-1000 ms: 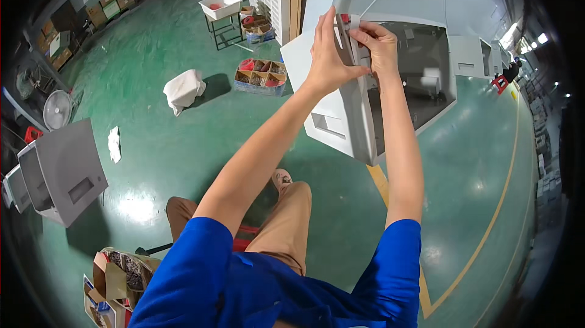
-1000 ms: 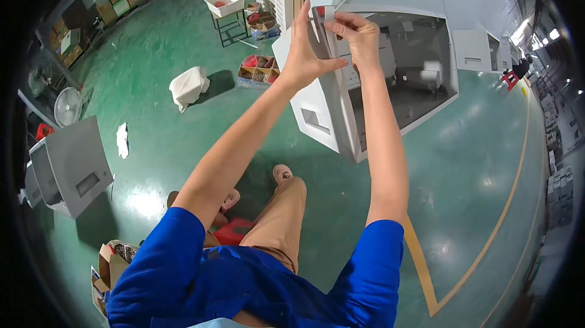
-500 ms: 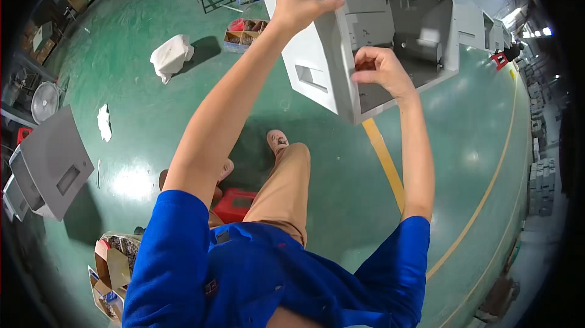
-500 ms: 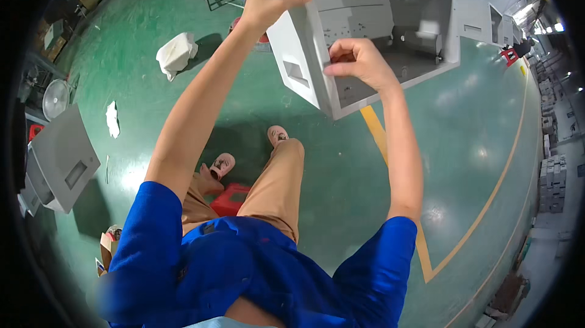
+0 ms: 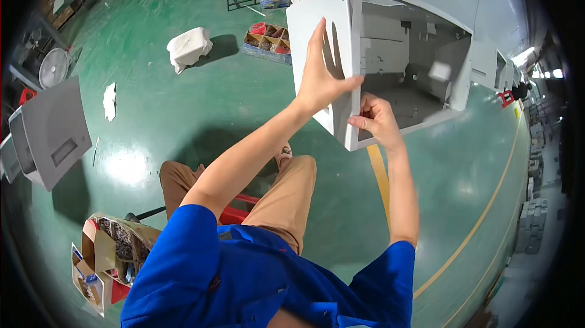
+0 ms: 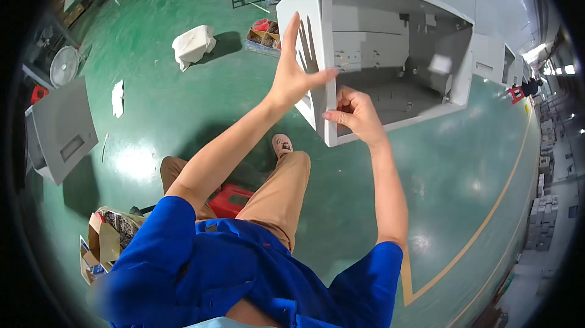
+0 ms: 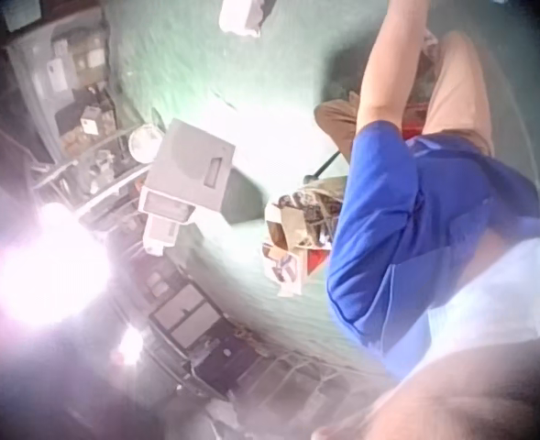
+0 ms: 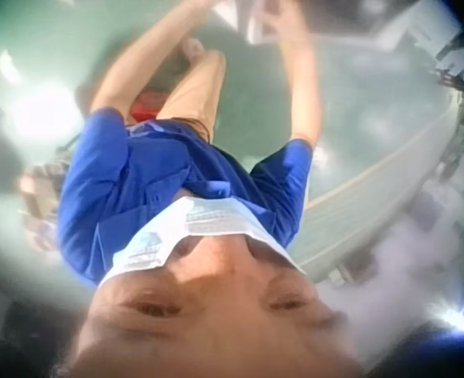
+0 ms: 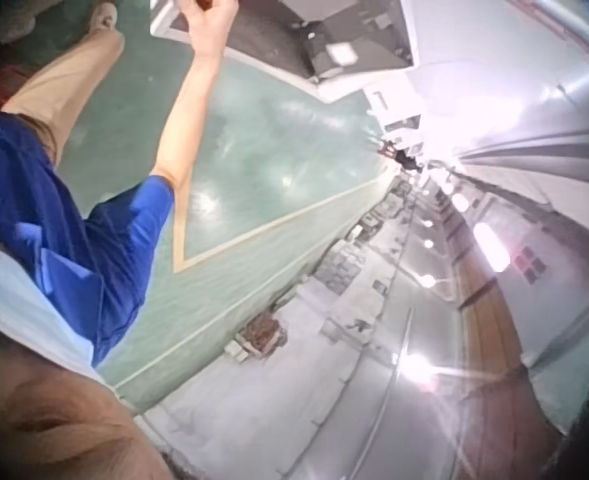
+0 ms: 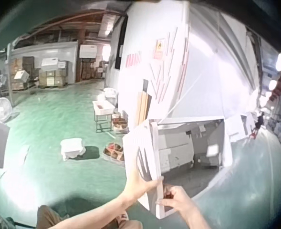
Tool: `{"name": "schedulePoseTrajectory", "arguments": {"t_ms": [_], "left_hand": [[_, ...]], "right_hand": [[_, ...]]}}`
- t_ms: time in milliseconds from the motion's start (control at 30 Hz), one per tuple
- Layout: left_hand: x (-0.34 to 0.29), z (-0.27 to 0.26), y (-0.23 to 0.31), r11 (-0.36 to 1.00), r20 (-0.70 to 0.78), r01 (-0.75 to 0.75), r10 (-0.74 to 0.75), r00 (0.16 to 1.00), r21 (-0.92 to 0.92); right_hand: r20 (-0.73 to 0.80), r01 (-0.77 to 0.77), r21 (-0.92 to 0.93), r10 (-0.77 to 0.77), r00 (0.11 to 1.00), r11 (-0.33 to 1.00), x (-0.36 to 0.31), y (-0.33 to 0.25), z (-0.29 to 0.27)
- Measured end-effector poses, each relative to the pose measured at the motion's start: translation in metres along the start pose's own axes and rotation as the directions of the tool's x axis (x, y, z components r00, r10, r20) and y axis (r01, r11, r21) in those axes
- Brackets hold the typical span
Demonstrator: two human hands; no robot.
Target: Assembling a large metal housing unit by fitting panels together and preparing for hardware attachment.
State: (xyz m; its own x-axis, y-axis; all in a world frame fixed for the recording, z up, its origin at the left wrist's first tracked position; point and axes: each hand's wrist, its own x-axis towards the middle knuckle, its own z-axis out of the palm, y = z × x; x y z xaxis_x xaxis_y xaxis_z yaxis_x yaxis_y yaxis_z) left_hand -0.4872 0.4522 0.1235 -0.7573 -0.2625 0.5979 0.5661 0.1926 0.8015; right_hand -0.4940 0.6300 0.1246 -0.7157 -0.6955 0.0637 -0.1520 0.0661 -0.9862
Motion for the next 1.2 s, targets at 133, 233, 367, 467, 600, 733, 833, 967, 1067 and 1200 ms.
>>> {"name": "schedulePoseTrajectory", "arguments": {"t_ms": [133,233,367,467,600,733,833,967,1067,1200], "left_hand": [[0.041,-0.012,0.008,0.999,-0.105,0.047,-0.049,0.993,-0.022],[0.065,-0.018,0.004,0.995,-0.18,0.042,-0.058,0.982,-0.092],[0.089,-0.024,0.003,0.996,-0.243,-0.028,0.007,0.97,-0.084],[0.1,-0.024,0.007,0.991,-0.275,0.008,-0.044,0.961,-0.131],[0.108,-0.031,0.01,0.988,-0.306,0.071,-0.111,0.946,-0.138],[0.114,-0.038,0.034,0.976,-0.367,0.203,-0.216,0.905,-0.074],[0.116,-0.039,0.035,0.964,-0.414,0.264,-0.252,0.875,-0.03],[0.118,-0.036,0.034,0.961,-0.447,0.278,-0.25,0.859,-0.003],[0.123,-0.03,0.024,0.972,-0.502,0.226,-0.166,0.849,0.062],[0.131,-0.031,0.031,0.944,-0.434,0.324,-0.268,0.86,0.06]], "right_hand": [[0.016,0.046,0.013,-0.046,0.999,0.999,0.003,-0.006,0.009],[0.021,0.046,0.018,-0.046,0.999,0.999,0.005,-0.016,0.017],[0.025,0.04,0.027,-0.04,0.999,0.999,0.006,-0.021,0.023],[0.009,0.006,0.038,-0.006,1.0,0.999,0.007,-0.025,0.025],[-0.016,-0.006,0.02,0.007,1.0,1.0,0.01,-0.027,0.035],[-0.012,-0.009,-0.002,0.009,1.0,1.0,0.014,-0.029,0.041],[-0.012,-0.01,0.012,0.01,1.0,1.0,0.014,-0.028,0.048],[-0.054,0.005,-0.036,-0.007,0.999,0.999,0.014,-0.023,0.049],[-0.064,-0.005,-0.068,0.001,0.998,0.998,0.015,-0.02,0.044],[-0.072,-0.039,-0.077,0.034,0.997,0.996,0.02,-0.024,0.043]]}}
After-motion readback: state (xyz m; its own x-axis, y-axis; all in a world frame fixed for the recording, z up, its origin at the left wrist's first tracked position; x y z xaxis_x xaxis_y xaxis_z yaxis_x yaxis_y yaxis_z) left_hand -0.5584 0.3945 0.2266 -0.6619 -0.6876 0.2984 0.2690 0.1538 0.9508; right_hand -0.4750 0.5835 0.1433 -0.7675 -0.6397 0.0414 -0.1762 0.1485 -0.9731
